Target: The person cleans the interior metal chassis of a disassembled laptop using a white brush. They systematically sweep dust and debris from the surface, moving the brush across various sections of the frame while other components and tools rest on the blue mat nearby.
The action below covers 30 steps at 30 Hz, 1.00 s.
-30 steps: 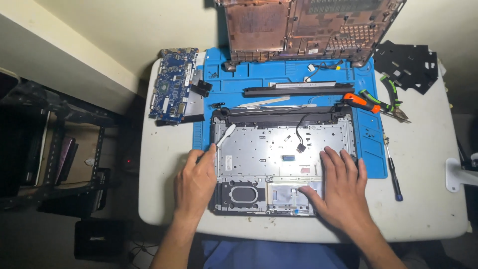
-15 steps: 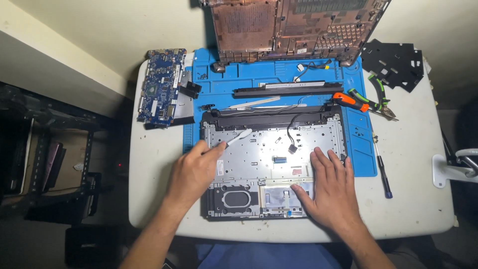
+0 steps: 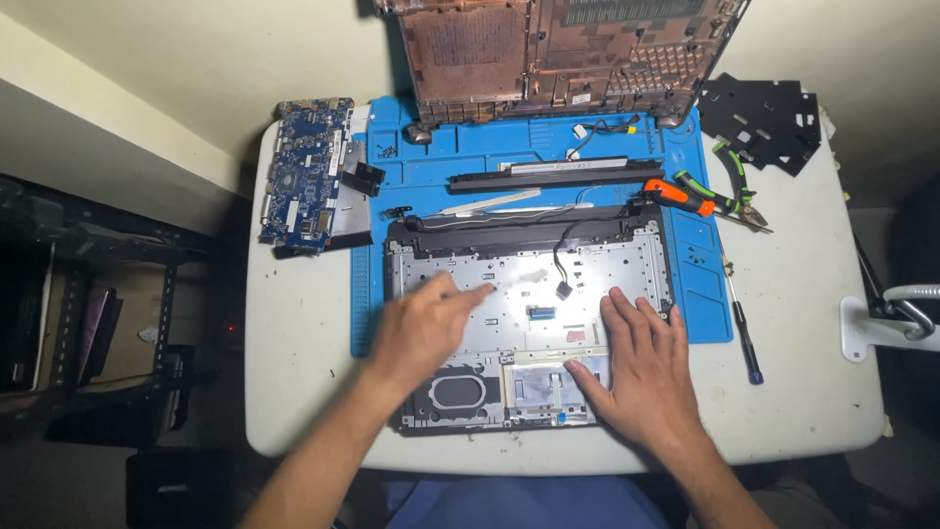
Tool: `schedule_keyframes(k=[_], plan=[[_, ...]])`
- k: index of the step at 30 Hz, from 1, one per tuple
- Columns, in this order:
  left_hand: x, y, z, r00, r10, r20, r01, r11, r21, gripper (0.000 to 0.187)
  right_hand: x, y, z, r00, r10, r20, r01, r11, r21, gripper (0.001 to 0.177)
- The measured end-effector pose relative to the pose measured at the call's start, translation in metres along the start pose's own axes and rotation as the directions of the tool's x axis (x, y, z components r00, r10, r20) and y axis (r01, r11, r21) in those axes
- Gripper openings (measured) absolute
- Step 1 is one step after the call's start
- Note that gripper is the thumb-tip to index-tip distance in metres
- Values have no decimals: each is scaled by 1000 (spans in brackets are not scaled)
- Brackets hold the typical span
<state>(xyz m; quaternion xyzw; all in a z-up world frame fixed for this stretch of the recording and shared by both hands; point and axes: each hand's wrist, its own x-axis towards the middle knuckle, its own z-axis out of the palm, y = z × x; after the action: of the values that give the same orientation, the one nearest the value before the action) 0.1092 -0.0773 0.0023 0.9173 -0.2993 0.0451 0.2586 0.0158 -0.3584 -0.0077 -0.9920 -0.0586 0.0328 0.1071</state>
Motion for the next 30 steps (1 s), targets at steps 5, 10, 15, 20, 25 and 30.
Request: schedule_keyframes(k=[5,10,15,20,25,30], plan=[[6,23,2,991,61,120,-62,998,0,32,-5,-2,-4,998,-8,-68,12,997,70,90],[22,20,3,992,123,7,-123,978,167,31,-11,1,-13,967,69,-247,39,913,406,100],[27,49,-15,979,196,-61,-189,977,101,36,-24,13,-23,951,230,-205,-160,937,310,118],[32,64,17,937,286,199,-265,956,-127,45,-28,15,-5,967,243,-81,-208,931,301,126],[60,45,27,984,138,115,-142,990,26,12,-32,13,-2,964,239,-120,-206,950,233,121],[69,63,33,904,240,353,-224,971,-86,47,-30,15,-1,950,280,-141,-228,926,301,131]])
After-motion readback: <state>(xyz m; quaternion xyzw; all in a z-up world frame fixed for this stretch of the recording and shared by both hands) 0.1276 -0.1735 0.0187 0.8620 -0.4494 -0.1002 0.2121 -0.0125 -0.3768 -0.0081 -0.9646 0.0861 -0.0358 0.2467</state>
